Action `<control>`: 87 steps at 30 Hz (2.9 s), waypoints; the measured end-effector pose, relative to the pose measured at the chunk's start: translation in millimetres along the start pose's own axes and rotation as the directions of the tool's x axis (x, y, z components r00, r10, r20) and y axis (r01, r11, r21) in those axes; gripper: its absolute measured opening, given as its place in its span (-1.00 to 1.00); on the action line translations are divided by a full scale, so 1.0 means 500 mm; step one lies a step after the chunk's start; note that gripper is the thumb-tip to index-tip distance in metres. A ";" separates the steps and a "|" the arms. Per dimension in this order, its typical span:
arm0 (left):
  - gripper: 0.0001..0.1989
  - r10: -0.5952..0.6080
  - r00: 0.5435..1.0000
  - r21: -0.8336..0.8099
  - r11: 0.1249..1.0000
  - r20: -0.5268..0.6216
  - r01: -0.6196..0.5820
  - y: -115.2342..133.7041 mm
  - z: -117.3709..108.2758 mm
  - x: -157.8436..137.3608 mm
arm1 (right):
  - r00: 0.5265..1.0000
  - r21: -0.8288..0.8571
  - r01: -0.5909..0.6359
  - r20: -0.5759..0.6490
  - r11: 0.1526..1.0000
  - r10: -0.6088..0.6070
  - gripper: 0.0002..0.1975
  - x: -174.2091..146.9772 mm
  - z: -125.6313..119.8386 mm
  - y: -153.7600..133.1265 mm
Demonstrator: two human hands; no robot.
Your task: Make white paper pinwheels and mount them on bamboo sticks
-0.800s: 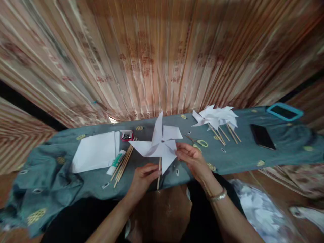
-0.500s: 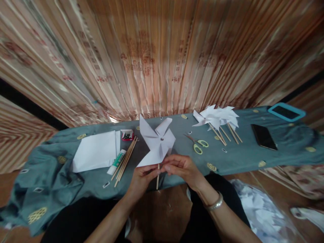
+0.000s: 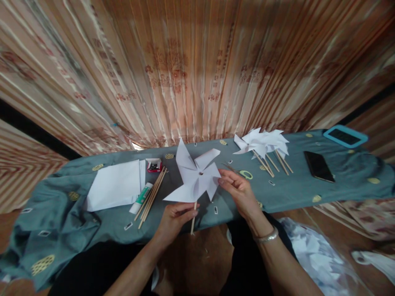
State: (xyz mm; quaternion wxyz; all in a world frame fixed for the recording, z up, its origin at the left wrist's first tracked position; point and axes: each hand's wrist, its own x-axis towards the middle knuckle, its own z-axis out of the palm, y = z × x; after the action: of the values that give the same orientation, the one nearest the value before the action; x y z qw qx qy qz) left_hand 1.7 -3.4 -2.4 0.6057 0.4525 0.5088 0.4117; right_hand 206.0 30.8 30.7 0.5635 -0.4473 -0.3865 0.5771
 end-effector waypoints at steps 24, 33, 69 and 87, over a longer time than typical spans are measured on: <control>-0.79 0.089 0.996 0.082 0.993 0.007 -0.089 0.007 -0.009 0.003 | 0.995 -0.070 0.072 -0.061 0.995 -0.076 -0.74 -0.034 -0.009 -0.021; -0.78 0.073 0.997 0.099 0.992 0.024 -0.075 0.004 -0.008 0.002 | 0.992 -0.104 0.078 -0.096 0.992 -0.088 -0.65 -0.024 -0.007 -0.011; -0.80 0.119 0.993 0.116 0.986 -0.026 -0.115 0.003 -0.013 0.003 | 0.988 -0.061 -0.024 0.151 0.998 0.033 -0.77 -0.038 -0.003 -0.017; -0.83 0.096 0.994 0.090 0.991 0.059 -0.101 0.009 -0.008 -0.004 | 0.990 0.025 -0.066 0.124 0.997 0.063 -0.61 -0.012 0.025 0.013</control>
State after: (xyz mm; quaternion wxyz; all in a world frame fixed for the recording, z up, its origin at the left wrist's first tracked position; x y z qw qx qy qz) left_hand -2.6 -3.4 2.3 0.5767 0.5157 0.4876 0.4046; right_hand 192.1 25.3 28.5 0.5260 -0.4151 -0.3974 0.6270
